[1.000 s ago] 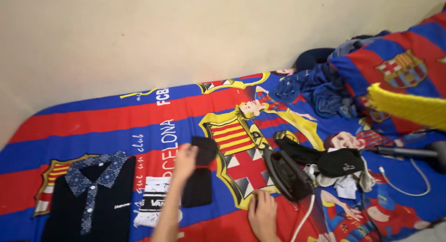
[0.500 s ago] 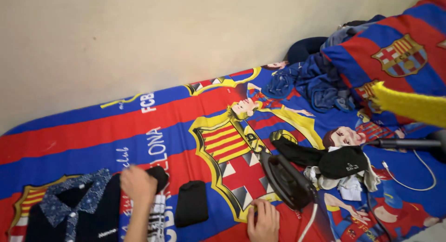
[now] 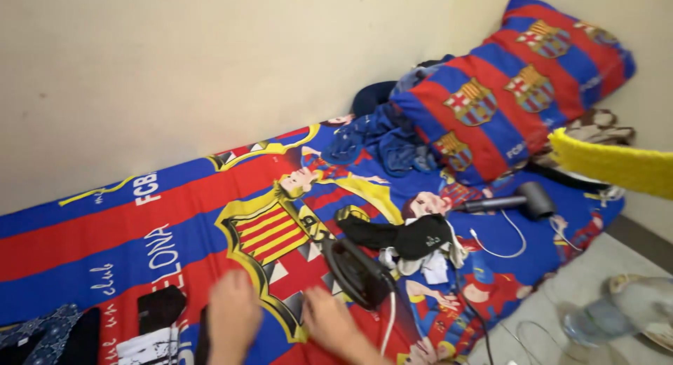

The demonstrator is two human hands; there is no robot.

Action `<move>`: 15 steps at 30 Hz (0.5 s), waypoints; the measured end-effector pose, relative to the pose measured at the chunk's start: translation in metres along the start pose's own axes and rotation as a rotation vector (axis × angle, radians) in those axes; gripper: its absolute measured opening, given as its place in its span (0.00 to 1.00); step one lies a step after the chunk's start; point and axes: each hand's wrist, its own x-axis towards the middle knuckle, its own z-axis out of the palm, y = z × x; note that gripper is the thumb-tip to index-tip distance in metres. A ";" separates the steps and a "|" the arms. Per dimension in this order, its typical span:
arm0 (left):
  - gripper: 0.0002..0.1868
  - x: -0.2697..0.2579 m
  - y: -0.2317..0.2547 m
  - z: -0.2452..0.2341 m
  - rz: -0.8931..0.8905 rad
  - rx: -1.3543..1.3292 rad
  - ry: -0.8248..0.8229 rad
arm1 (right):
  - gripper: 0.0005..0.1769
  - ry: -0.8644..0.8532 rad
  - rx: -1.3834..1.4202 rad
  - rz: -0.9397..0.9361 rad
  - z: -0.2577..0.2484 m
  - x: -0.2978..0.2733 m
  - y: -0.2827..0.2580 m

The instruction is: Iron several pairs of socks and a shirt on a bed.

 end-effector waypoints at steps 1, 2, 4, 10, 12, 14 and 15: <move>0.19 -0.008 0.023 -0.009 0.062 -0.163 -0.106 | 0.07 -0.110 0.208 -0.009 -0.016 0.012 0.003; 0.19 -0.024 0.029 0.026 0.070 -0.162 -0.099 | 0.07 -0.099 0.207 -0.009 -0.046 0.032 0.010; 0.30 -0.057 0.041 0.099 0.098 -0.273 -0.071 | 0.09 0.290 0.228 -0.068 -0.107 0.070 0.024; 0.40 -0.103 0.042 0.213 0.135 -0.136 0.231 | 0.26 -0.069 -0.372 0.067 -0.159 0.073 0.210; 0.40 -0.106 0.045 0.226 0.138 -0.157 0.263 | 0.27 -0.096 -0.420 -0.053 -0.160 0.059 0.240; 0.40 -0.102 0.040 0.233 0.132 -0.161 0.309 | 0.27 -0.110 -0.455 -0.189 -0.160 0.067 0.257; 0.41 -0.095 0.029 0.234 0.168 -0.159 0.357 | 0.18 -0.062 -0.364 -0.151 -0.156 0.082 0.260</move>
